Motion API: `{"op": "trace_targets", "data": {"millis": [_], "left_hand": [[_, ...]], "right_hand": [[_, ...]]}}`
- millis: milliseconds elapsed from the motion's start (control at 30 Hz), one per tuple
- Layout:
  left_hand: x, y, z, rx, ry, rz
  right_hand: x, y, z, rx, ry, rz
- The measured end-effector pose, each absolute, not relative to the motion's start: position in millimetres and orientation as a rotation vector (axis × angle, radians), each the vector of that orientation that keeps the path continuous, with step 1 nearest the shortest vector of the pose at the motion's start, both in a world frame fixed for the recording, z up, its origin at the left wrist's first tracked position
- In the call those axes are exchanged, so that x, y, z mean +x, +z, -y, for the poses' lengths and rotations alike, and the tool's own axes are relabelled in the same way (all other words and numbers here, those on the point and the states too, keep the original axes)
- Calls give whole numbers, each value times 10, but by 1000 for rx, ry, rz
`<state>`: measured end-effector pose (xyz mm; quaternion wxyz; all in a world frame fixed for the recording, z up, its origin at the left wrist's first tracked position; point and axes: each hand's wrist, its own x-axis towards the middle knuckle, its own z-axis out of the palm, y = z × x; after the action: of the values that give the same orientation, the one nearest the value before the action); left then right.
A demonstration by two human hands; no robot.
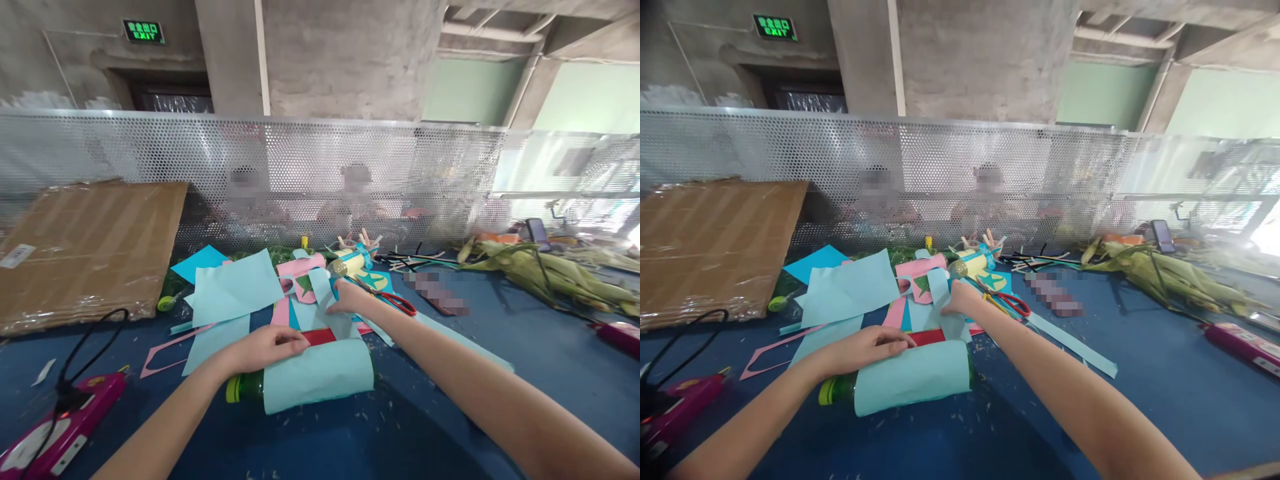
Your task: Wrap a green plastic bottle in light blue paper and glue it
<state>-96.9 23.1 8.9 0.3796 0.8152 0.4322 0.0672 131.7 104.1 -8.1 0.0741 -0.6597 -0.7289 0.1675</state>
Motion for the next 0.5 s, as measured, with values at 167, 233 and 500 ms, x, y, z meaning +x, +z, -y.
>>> {"op": "trace_targets", "data": {"millis": [167,233,500], "left_hand": [[-984,118,-238,2080,151,-1119],[-991,138,-234,2081,155,-1147],[-1097,147,-283,1962,258,-1218]], "right_hand": [[1406,-163,-1028,-1975,598,2171],[1474,-212,-1016,-1934,631,2145],[1633,-207,-1040,-1655,871,1867]]}}
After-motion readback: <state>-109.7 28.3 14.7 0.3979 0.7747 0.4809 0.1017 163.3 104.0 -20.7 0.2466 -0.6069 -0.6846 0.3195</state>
